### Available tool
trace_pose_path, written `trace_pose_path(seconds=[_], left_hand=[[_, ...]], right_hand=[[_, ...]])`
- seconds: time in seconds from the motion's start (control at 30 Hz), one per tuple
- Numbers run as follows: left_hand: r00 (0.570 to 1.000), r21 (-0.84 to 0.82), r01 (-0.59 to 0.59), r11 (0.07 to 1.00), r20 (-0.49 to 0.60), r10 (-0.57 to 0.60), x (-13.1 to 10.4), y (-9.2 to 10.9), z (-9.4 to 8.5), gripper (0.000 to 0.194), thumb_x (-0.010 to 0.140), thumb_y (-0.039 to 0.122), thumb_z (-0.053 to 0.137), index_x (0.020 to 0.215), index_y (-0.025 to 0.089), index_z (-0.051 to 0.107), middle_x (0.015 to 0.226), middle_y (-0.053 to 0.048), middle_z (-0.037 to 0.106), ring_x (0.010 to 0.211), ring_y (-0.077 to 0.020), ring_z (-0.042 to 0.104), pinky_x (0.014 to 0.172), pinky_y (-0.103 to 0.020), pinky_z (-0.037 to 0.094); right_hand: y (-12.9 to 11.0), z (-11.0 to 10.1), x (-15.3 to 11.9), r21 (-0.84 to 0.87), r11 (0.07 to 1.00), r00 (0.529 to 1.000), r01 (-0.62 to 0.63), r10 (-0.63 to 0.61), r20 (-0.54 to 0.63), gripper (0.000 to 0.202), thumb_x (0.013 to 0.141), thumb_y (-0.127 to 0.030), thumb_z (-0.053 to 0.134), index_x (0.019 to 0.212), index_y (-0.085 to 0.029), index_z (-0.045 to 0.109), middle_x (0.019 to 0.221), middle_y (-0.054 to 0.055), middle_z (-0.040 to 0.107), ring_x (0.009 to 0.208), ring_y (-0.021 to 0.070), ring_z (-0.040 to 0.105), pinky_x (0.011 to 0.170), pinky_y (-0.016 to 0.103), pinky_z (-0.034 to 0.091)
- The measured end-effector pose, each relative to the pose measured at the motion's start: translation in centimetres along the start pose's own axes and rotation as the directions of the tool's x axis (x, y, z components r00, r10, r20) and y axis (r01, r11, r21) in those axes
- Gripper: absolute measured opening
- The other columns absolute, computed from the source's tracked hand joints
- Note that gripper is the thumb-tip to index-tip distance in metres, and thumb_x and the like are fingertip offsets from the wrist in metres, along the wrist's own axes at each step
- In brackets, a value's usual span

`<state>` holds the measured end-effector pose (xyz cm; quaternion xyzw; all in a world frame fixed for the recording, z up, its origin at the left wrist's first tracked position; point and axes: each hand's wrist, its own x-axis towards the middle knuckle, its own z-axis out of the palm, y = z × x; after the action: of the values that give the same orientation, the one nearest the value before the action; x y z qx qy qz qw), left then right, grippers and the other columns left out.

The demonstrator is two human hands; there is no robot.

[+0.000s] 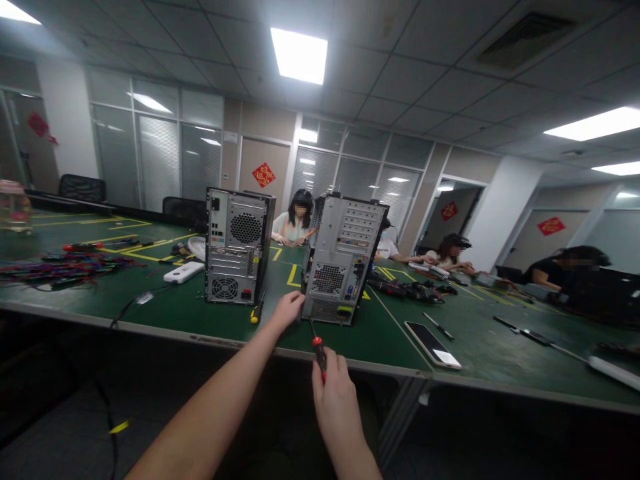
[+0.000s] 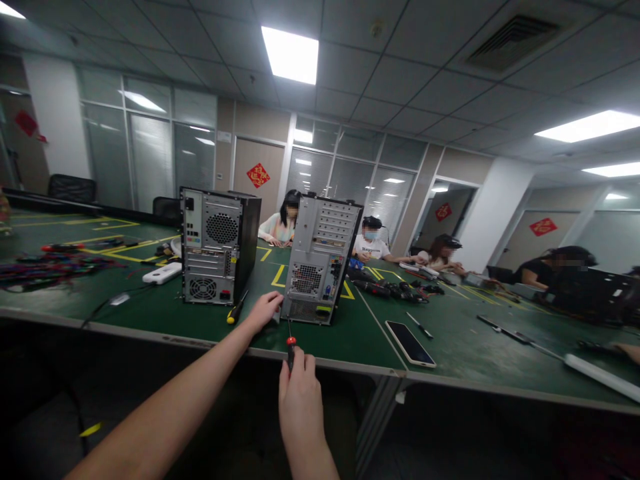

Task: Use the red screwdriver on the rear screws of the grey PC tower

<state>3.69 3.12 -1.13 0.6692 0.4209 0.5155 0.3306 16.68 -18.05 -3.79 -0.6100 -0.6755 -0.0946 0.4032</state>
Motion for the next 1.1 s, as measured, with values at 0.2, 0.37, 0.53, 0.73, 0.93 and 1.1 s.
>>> trace_pose_path(seconds=[0.2,0.37,0.53,0.73,0.93,1.1], left_hand=[[1.000,-0.004,0.000,1.000,0.000,0.000,0.1,-0.1,0.0,0.032,0.088,0.045,0.049,0.071,0.020,0.059,0.069,0.000,0.059,0.070,-0.0167,0.055,0.067,-0.027,0.040],[1.000,-0.024,-0.011,1.000,-0.004,0.011,0.3,-0.6,0.3,0.031,0.087,0.044,0.049,0.069,0.020,0.058,0.067,0.001,0.057,0.068,-0.0162,0.054,0.066,-0.027,0.039],[1.000,-0.025,-0.003,1.000,-0.015,0.002,0.4,-0.8,0.3,0.032,0.088,0.044,0.050,0.069,0.020,0.059,0.067,0.001,0.058,0.068,-0.0160,0.055,0.065,-0.026,0.040],[1.000,-0.028,-0.001,1.000,-0.004,0.001,0.4,-1.1,0.3,0.032,0.087,0.045,0.050,0.072,0.019,0.060,0.069,0.000,0.059,0.069,-0.0163,0.055,0.066,-0.026,0.041],[1.000,-0.039,-0.014,0.999,-0.001,0.014,0.3,-0.8,0.3,0.033,0.086,0.048,0.050,0.070,0.020,0.058,0.070,0.000,0.059,0.070,-0.0168,0.054,0.067,-0.027,0.040],[1.000,-0.007,-0.002,1.000,-0.007,0.002,0.3,-0.7,0.2,0.033,0.085,0.048,0.048,0.070,0.021,0.058,0.068,0.000,0.057,0.069,-0.0169,0.054,0.067,-0.027,0.039]], right_hand=[[0.3,-0.9,0.4,-0.036,0.999,1.000,0.027,-0.027,0.002,0.024,0.108,-0.034,0.044,0.113,-0.020,0.063,0.096,0.009,0.072,0.079,0.0215,0.073,0.066,0.028,0.053],[-0.7,-1.8,0.3,-0.031,0.999,1.000,0.025,-0.024,0.017,0.030,0.097,-0.010,0.048,0.121,-0.021,0.064,0.122,0.011,0.063,0.088,0.0198,0.074,0.074,0.029,0.056],[-1.6,-2.6,0.2,-0.047,0.998,0.994,-0.029,0.034,0.103,0.026,0.092,-0.007,0.058,0.113,-0.021,0.066,0.106,0.007,0.064,0.075,0.0184,0.071,0.064,0.026,0.051],[-1.5,-2.8,0.2,-0.042,0.999,0.991,-0.007,0.012,0.130,0.019,0.095,-0.012,0.062,0.111,-0.021,0.066,0.100,0.006,0.068,0.079,0.0199,0.072,0.066,0.026,0.050],[-1.4,-2.6,0.2,-0.120,0.991,0.989,0.051,-0.033,0.144,0.028,0.092,-0.007,0.059,0.114,-0.021,0.069,0.104,0.008,0.064,0.079,0.0199,0.070,0.068,0.028,0.052],[-1.5,-2.4,0.0,-0.109,0.988,0.986,0.107,-0.091,0.141,0.037,0.088,-0.001,0.055,0.116,-0.022,0.069,0.107,0.008,0.061,0.081,0.0197,0.070,0.071,0.029,0.054]])
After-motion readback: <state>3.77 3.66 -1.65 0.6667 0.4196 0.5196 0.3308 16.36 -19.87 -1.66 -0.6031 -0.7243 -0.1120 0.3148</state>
